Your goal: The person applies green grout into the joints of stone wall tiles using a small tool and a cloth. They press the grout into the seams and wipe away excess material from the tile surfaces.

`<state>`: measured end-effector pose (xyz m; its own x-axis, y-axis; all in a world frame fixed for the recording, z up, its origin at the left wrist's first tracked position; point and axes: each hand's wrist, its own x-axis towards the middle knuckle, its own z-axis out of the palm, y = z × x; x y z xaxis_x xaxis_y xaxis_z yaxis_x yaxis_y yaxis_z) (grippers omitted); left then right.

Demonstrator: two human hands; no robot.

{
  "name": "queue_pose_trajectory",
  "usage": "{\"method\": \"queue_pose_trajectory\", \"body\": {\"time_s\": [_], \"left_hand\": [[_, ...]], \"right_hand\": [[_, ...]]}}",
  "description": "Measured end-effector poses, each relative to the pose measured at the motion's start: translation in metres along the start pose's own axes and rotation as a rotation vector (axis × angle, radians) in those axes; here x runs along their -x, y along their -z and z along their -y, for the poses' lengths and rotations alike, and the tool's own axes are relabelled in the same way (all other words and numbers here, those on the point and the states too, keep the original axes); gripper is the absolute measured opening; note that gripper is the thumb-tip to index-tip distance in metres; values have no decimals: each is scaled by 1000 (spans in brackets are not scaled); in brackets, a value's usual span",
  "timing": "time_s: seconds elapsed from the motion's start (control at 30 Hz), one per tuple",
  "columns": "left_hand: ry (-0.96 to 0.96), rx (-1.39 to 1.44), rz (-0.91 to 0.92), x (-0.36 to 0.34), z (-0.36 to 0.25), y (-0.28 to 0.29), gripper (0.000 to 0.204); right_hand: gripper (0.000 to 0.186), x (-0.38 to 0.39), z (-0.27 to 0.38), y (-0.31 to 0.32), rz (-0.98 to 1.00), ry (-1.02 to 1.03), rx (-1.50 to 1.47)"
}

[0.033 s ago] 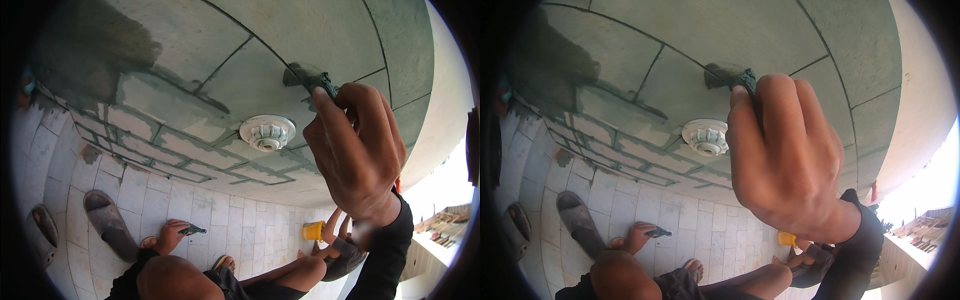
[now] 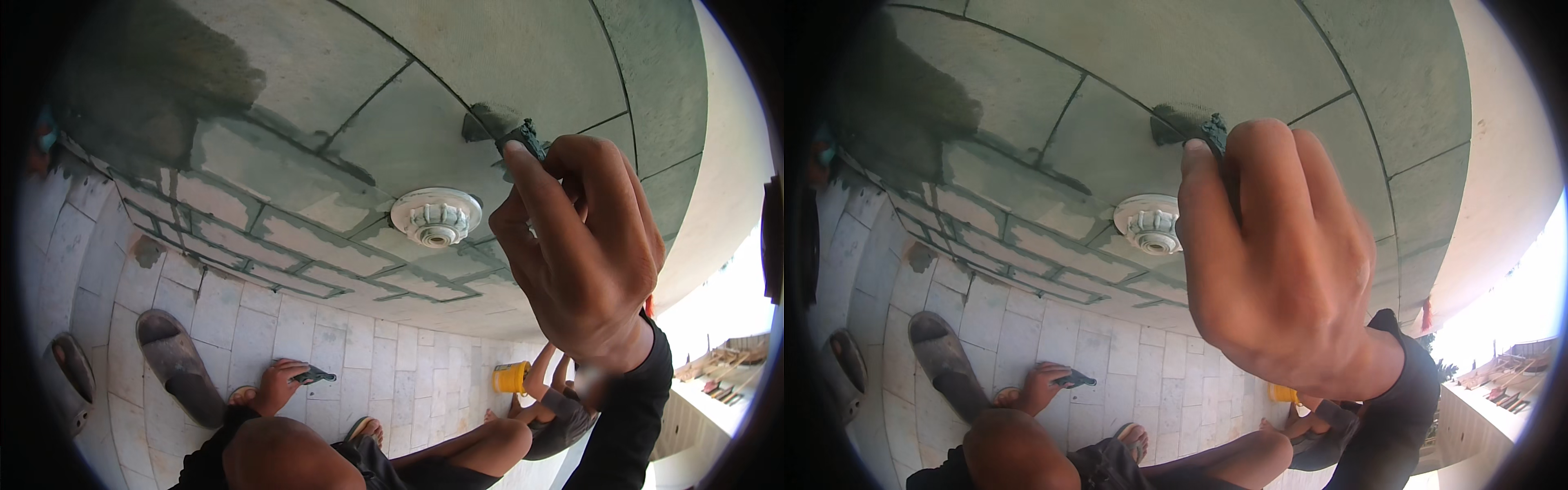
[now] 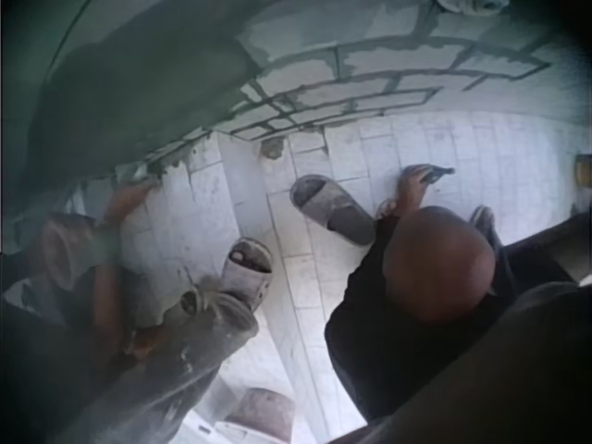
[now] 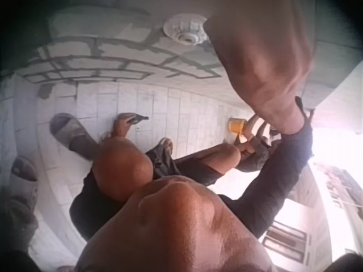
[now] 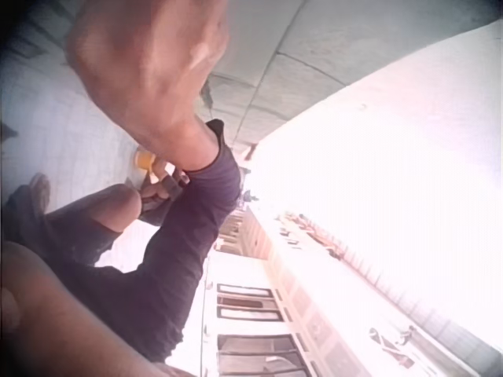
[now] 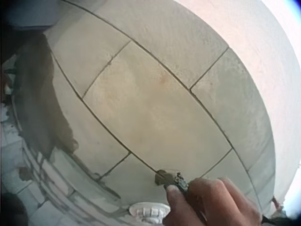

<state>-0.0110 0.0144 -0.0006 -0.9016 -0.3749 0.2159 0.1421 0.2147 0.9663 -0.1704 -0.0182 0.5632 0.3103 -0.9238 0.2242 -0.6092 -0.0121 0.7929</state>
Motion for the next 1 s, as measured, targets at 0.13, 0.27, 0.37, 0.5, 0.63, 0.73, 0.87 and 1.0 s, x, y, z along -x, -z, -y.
{"method": "queue_pose_trajectory", "body": {"time_s": [0.13, 0.27, 0.37, 0.5, 0.63, 0.73, 0.87, 1.0], "left_hand": [[8, -40, 29, 4, 6, 11, 36], [7, -30, 38, 2, -1, 10, 36], [-2, -48, 17, 3, 0, 12, 35], [18, -64, 14, 3, 0, 19, 36], [11, -90, 108, 9, 4, 19, 38], [10, -33, 155, 11, 20, 10, 41], [34, -34, 168, 15, 38, 12, 48], [-2, -63, 242, 17, 27, 3, 55]], "right_hand": [[46, -13, 21, -10, -12, -43, -141], [47, -13, 29, -22, 89, -92, -126], [44, -11, 27, -12, 169, -146, -94], [42, -11, 19, -1, 187, -151, -91], [36, -18, 15, -11, 8, -49, -148], [26, -6, 9, -9, 58, -22, -121], [38, 36, 14, 24, 182, -301, -510], [36, 97, 36, 32, 312, -550, -875]]}}
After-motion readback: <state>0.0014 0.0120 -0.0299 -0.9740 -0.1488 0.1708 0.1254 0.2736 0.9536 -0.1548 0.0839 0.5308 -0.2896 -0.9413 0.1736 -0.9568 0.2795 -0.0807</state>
